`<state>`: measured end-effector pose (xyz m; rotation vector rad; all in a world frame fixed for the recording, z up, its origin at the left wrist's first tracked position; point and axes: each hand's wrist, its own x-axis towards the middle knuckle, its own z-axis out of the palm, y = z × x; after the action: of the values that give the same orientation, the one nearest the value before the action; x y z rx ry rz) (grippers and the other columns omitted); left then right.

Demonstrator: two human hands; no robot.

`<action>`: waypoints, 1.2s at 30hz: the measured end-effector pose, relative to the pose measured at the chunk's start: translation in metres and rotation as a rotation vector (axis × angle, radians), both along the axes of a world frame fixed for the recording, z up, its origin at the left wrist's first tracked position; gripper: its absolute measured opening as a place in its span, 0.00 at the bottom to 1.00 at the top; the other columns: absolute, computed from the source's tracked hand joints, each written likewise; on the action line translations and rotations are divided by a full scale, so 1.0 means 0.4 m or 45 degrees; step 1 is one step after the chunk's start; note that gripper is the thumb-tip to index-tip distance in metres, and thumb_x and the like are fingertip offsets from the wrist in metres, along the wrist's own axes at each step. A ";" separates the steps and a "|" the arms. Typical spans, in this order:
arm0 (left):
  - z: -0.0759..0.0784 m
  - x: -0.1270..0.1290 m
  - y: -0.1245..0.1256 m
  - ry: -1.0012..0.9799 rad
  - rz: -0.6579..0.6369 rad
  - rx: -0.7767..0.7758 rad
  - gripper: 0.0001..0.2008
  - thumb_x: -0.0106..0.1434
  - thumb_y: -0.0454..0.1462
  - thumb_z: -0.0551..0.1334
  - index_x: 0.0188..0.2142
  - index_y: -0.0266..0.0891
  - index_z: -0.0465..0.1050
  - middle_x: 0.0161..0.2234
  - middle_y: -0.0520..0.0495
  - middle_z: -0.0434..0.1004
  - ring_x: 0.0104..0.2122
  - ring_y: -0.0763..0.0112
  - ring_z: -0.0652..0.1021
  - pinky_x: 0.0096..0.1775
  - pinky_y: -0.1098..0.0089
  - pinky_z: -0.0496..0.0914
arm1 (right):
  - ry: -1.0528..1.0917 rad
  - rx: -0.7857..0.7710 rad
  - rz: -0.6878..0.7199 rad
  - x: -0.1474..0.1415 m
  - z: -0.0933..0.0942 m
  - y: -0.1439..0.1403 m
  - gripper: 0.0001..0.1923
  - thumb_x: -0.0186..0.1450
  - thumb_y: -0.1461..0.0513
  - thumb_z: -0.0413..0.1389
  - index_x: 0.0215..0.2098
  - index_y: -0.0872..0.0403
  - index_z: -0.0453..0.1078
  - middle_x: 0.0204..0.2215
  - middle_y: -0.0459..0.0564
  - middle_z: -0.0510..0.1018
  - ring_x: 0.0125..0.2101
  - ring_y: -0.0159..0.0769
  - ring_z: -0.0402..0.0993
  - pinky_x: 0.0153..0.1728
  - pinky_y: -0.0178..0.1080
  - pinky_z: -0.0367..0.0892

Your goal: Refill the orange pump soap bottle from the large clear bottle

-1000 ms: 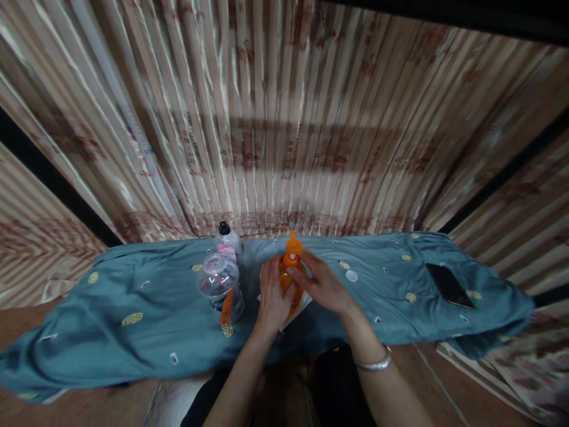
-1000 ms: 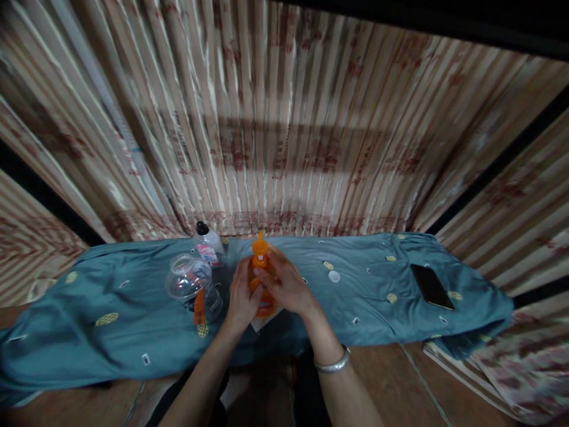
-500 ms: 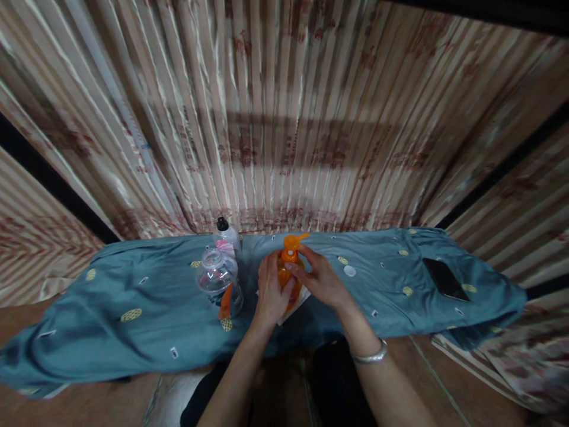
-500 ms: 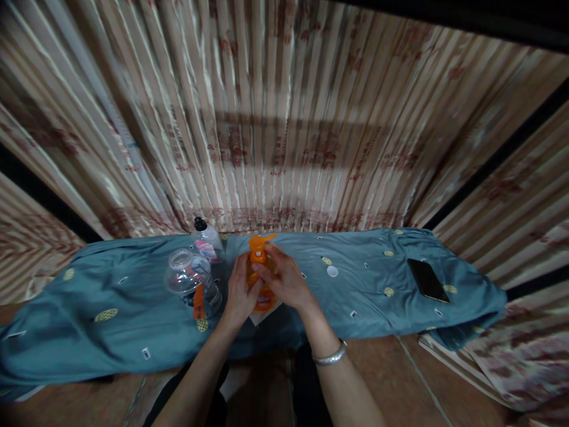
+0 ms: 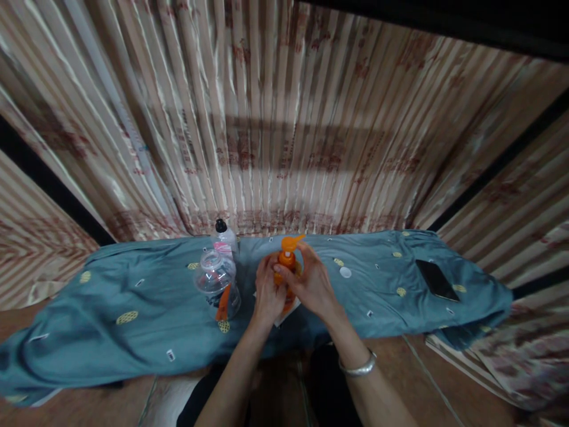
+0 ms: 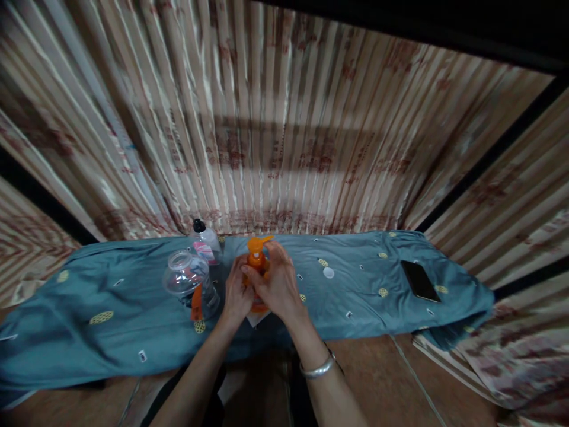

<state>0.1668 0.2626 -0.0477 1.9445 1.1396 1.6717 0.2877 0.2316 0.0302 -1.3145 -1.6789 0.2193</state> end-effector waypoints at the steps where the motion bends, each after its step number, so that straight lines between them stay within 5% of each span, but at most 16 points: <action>1: -0.001 0.000 0.000 -0.002 0.000 0.003 0.18 0.71 0.42 0.55 0.57 0.42 0.70 0.50 0.39 0.80 0.50 0.55 0.81 0.53 0.52 0.75 | -0.053 -0.014 0.071 0.011 0.015 0.000 0.14 0.70 0.54 0.60 0.50 0.51 0.72 0.47 0.57 0.82 0.50 0.51 0.79 0.54 0.52 0.74; 5: -0.003 0.005 0.001 0.000 0.014 0.000 0.18 0.70 0.41 0.57 0.57 0.42 0.70 0.51 0.39 0.80 0.52 0.54 0.81 0.55 0.51 0.75 | -0.190 -0.073 0.255 0.032 0.040 0.012 0.04 0.72 0.60 0.55 0.40 0.50 0.72 0.39 0.52 0.80 0.42 0.45 0.78 0.48 0.47 0.75; 12: -0.001 0.003 0.003 0.019 0.019 -0.003 0.17 0.70 0.41 0.53 0.55 0.42 0.72 0.49 0.39 0.80 0.51 0.54 0.81 0.54 0.52 0.76 | -0.063 0.069 -0.216 -0.016 -0.016 0.019 0.13 0.66 0.52 0.66 0.42 0.50 0.72 0.44 0.58 0.81 0.56 0.57 0.76 0.59 0.58 0.70; 16: 0.004 -0.002 0.001 0.024 0.008 -0.013 0.17 0.72 0.42 0.53 0.55 0.43 0.72 0.50 0.40 0.80 0.50 0.56 0.82 0.53 0.53 0.76 | -0.070 -0.045 0.054 0.013 0.020 0.007 0.16 0.68 0.50 0.64 0.47 0.50 0.72 0.43 0.54 0.81 0.47 0.51 0.79 0.53 0.53 0.75; 20: 0.004 0.000 0.000 0.009 0.007 -0.014 0.17 0.72 0.43 0.56 0.56 0.42 0.72 0.50 0.39 0.80 0.51 0.55 0.81 0.55 0.52 0.75 | -0.145 -0.115 0.358 0.052 0.055 0.010 0.07 0.74 0.58 0.55 0.43 0.50 0.74 0.41 0.51 0.81 0.45 0.44 0.79 0.50 0.47 0.75; 27: 0.000 0.001 0.006 0.008 0.012 -0.011 0.16 0.70 0.39 0.56 0.55 0.42 0.71 0.50 0.39 0.80 0.51 0.55 0.81 0.54 0.52 0.76 | -0.159 0.031 -0.059 0.007 0.013 0.011 0.08 0.69 0.58 0.63 0.45 0.50 0.74 0.43 0.55 0.82 0.55 0.55 0.76 0.60 0.59 0.69; 36: -0.010 -0.002 0.000 0.053 0.024 0.003 0.22 0.64 0.37 0.59 0.57 0.42 0.69 0.52 0.38 0.79 0.54 0.52 0.80 0.57 0.49 0.74 | -0.114 -0.063 0.140 0.014 0.010 0.013 0.08 0.74 0.55 0.56 0.40 0.50 0.72 0.38 0.52 0.81 0.42 0.46 0.79 0.46 0.46 0.76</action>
<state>0.1660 0.2626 -0.0517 1.9845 1.1752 1.6503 0.2933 0.2367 0.0344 -1.2862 -1.8346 0.2716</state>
